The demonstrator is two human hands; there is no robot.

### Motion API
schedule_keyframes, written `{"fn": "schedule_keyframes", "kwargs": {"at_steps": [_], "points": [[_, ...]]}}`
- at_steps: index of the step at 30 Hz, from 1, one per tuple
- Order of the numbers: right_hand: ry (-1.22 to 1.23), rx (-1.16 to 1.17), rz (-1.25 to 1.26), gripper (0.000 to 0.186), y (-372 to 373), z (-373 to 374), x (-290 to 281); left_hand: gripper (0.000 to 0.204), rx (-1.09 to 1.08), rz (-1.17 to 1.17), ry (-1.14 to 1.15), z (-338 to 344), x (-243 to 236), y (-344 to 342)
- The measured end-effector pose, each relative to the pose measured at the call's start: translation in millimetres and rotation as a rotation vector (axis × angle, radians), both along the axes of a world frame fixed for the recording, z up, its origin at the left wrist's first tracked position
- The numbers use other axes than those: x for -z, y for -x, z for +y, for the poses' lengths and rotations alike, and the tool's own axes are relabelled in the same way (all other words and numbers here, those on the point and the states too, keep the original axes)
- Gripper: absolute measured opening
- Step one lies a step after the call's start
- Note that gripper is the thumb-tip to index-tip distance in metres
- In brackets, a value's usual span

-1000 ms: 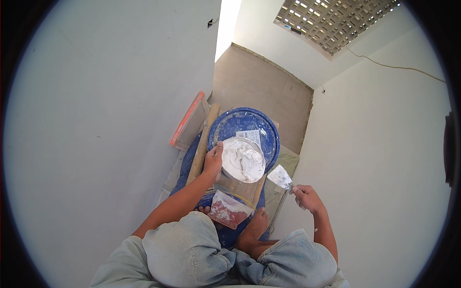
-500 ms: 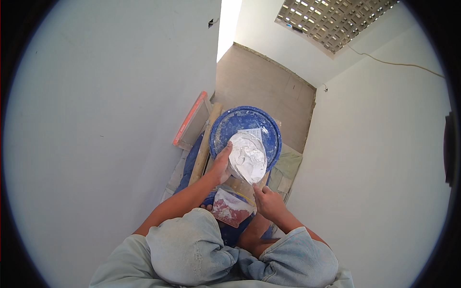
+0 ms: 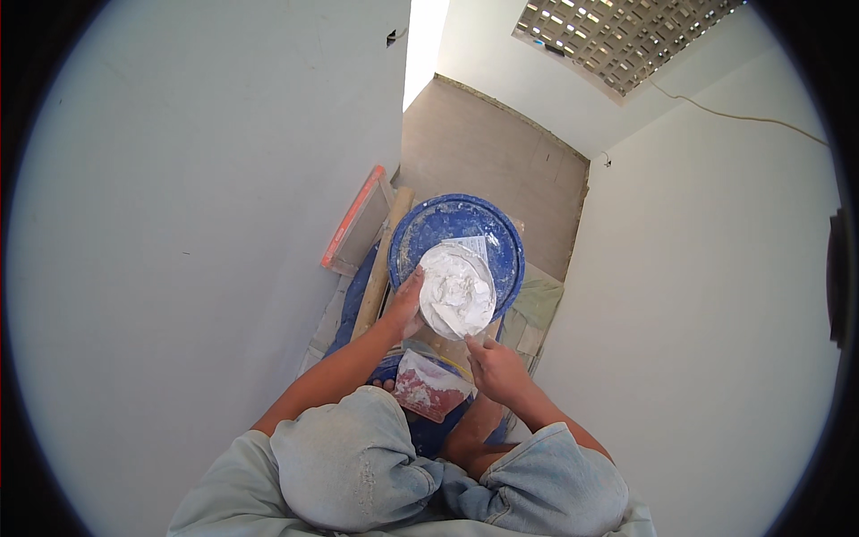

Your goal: The person mixes a white substance in a bucket with water, stirs it using a putty knife, and then applies the mixture to a wall area using a spreader.

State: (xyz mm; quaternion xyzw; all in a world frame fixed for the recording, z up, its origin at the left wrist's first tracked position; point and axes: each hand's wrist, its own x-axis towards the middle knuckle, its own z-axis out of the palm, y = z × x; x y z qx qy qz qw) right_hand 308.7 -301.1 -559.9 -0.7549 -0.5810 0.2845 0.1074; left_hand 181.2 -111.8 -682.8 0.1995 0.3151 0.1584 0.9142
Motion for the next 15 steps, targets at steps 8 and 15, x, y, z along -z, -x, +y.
{"fn": "schedule_keyframes", "kwargs": {"at_steps": [8,15], "points": [[0.059,0.057,-0.204,0.041,-4,29,-41,0.067,-0.014,0.019,-0.042,3,0,0],[-0.069,-0.077,0.099,0.041,-24,47,-57,0.067,-0.05,0.034,-0.007,8,5,4]]}}
